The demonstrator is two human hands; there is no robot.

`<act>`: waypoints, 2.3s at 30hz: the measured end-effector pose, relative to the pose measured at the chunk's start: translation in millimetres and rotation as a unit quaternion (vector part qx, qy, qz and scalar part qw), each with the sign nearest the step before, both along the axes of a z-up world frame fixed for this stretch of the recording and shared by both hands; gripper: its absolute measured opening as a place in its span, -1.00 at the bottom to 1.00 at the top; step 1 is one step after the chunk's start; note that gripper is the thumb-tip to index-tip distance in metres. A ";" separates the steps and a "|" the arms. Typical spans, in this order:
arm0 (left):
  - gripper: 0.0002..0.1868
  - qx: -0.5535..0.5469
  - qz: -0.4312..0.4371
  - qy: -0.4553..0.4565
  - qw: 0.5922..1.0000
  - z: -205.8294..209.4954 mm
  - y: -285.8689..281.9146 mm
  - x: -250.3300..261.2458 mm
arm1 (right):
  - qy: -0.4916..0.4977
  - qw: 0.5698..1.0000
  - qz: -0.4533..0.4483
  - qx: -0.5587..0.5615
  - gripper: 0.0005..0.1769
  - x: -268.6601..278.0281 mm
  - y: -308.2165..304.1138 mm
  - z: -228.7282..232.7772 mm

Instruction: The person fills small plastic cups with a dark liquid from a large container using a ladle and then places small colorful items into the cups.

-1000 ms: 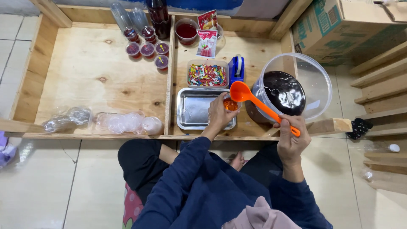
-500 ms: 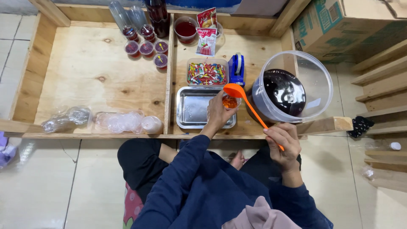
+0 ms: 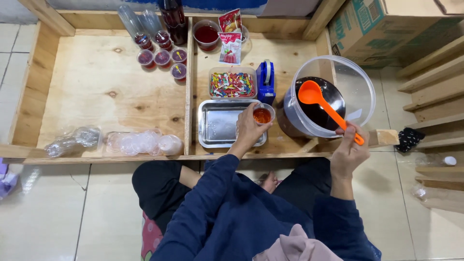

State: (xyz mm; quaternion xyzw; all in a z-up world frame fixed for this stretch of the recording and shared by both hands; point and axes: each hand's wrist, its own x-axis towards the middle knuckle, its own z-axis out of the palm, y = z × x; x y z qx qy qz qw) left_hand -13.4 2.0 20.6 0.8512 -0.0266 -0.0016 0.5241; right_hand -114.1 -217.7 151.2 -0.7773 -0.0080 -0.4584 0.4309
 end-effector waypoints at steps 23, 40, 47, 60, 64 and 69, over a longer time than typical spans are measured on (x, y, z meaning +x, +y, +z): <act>-0.03 0.010 -0.024 0.023 0.999 4.3 3.9 -6.2 | 0.117 0.977 -0.044 0.172 -0.82 31.7 -46.2 -39.8; -0.09 0.048 -0.015 -0.056 0.997 -4.3 -1.0 -1.9 | 0.070 0.973 -0.028 0.218 -0.69 11.0 -21.5 27.0; -0.03 0.031 -0.003 -0.021 0.999 -5.3 3.4 -1.2 | 0.058 0.982 0.050 0.171 -0.78 8.4 25.2 27.7; -0.01 -0.010 0.008 0.014 1.000 6.5 19.4 -8.1 | 0.026 0.994 0.098 0.039 -0.82 5.8 52.6 10.1; -0.01 -0.011 0.010 0.021 1.000 2.7 20.0 -8.0 | 0.018 0.995 0.099 0.016 -0.83 3.6 54.7 14.0; 0.00 0.004 0.014 0.007 1.000 -4.4 17.5 -7.8 | -0.014 0.991 0.133 -0.019 -0.82 3.6 53.4 16.9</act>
